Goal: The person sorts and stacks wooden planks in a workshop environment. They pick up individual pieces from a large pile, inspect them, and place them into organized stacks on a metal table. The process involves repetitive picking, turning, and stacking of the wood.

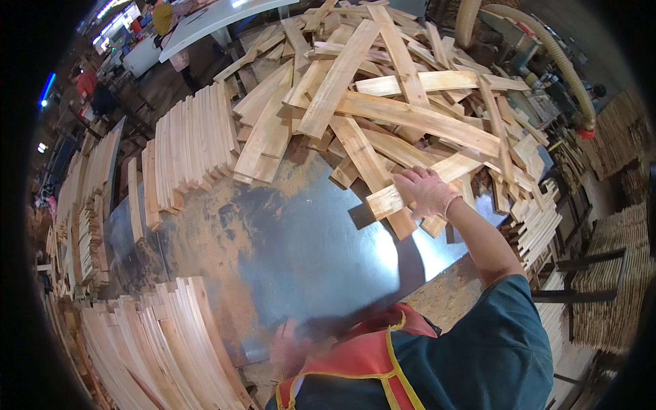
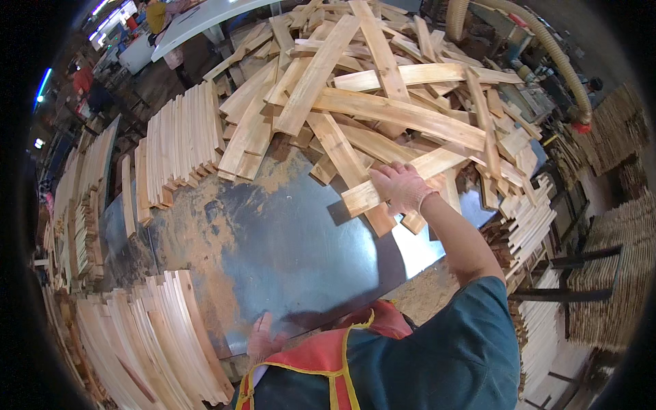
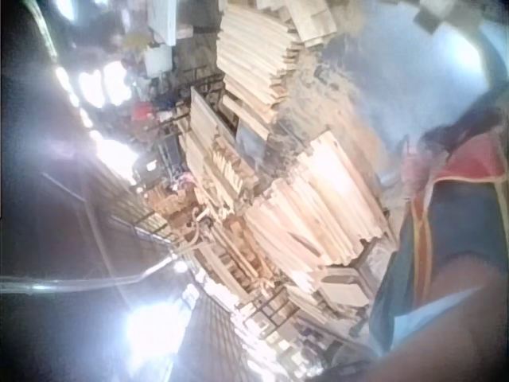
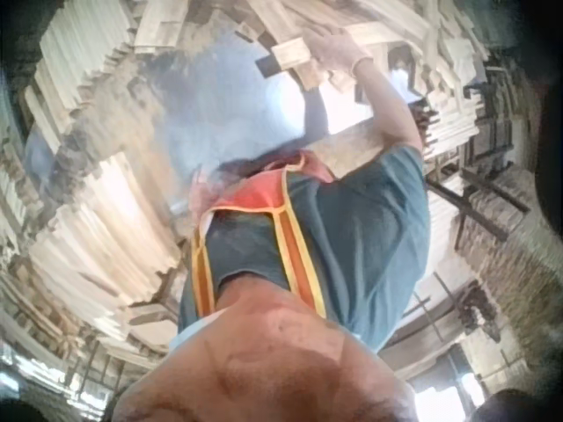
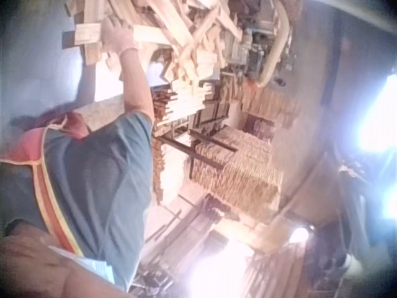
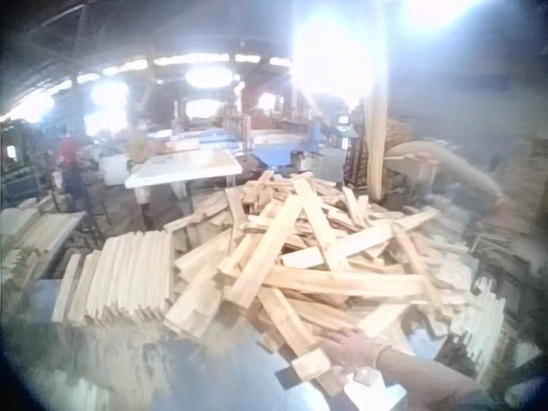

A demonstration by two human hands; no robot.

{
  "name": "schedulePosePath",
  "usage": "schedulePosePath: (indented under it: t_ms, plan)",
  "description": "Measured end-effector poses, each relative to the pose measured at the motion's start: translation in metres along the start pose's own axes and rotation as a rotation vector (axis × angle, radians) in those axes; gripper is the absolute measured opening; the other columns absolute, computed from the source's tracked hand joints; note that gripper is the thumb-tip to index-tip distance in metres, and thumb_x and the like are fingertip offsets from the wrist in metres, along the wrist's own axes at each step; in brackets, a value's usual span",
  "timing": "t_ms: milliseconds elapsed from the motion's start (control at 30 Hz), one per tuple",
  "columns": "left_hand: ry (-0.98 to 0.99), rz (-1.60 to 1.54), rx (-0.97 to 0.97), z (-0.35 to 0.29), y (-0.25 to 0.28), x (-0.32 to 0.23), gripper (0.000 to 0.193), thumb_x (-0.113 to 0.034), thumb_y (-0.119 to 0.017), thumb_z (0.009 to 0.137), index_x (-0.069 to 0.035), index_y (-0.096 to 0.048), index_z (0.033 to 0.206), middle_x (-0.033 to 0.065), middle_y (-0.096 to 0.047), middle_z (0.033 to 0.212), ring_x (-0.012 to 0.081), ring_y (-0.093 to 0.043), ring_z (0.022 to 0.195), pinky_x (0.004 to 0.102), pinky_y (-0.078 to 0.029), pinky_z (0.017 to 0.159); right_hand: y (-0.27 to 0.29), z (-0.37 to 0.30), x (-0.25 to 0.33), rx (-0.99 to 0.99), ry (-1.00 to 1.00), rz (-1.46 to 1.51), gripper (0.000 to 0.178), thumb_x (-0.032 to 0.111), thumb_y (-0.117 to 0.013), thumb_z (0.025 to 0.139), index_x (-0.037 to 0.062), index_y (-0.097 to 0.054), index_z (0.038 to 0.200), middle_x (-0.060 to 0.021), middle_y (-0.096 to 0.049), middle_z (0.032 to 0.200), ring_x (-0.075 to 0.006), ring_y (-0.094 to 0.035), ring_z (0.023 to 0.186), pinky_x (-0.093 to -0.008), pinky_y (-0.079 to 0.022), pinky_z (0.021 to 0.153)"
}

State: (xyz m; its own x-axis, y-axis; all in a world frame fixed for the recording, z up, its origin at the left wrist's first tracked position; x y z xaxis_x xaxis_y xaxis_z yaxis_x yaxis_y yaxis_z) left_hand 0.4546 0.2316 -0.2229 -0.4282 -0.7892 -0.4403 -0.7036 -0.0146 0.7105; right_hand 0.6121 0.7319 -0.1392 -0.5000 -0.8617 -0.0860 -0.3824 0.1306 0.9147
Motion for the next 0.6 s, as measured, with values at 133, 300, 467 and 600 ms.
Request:
schedulePosePath:
  t_ms: [133, 300, 467, 600]
  plan:
    - [-0.036, 0.041, -0.045, -0.008, -0.001, 0.029, 0.087, -0.038, -0.077, 0.085, -0.013, -0.042, 0.16, 0.0247, -0.042, 0.163, 0.0456, -0.05, 0.141, 0.0532, -0.041, 0.117, -0.072, 0.015, -0.013, -0.216, -0.093, -0.215, 0.07, 0.028, -0.075, 0.086, 0.0165, -0.052, 0.152, -0.0162, -0.061, 0.146, -0.0361, -0.055, 0.14, -0.0556, -0.038, 0.119]
    - [-0.158, 0.087, -0.371, -0.014, 0.033, 0.023, 0.094, -0.041, -0.08, 0.081, -0.007, -0.04, 0.16, 0.0242, -0.041, 0.162, 0.0454, -0.043, 0.145, 0.0554, -0.037, 0.12, -0.015, -0.04, 0.196, -0.491, 0.528, 0.253, 0.052, 0.028, -0.08, 0.074, 0.0145, -0.065, 0.122, -0.0103, -0.07, 0.104, -0.0317, -0.068, 0.102, -0.0493, -0.051, 0.092]
    - [-0.393, 0.373, -0.403, 0.038, 0.01, 0.009, 0.097, -0.049, -0.078, 0.079, -0.007, -0.041, 0.159, 0.0221, -0.045, 0.158, 0.0424, -0.042, 0.146, 0.0564, -0.031, 0.122, -0.008, -0.01, 0.18, -0.614, 0.468, 0.352, 0.074, 0.039, -0.083, 0.073, 0.0128, -0.059, 0.138, -0.0151, -0.064, 0.137, -0.0362, -0.059, 0.131, -0.0488, -0.049, 0.109]
    - [-0.205, 0.495, -0.296, 0.063, -0.011, 0.026, 0.097, -0.052, -0.078, 0.076, -0.009, -0.045, 0.156, 0.0174, -0.049, 0.154, 0.0394, -0.045, 0.142, 0.057, -0.032, 0.119, 0.033, 0.036, 0.012, -0.626, -0.12, 0.233, 0.081, 0.04, -0.081, 0.078, 0.0051, -0.054, 0.145, -0.0188, -0.061, 0.142, -0.0363, -0.056, 0.134, -0.0452, -0.047, 0.113]
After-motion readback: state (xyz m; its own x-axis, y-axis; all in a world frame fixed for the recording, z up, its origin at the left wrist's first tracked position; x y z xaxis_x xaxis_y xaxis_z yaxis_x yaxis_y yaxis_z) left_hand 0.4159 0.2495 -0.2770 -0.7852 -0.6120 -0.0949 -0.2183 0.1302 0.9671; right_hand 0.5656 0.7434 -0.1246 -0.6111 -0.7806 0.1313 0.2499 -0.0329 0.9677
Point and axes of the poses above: each hand's wrist, its own z-axis towards the middle knuckle, its own y-axis out of the back of the hand, x = y × z, the point moved 4 cm from there along z, towards the middle knuckle
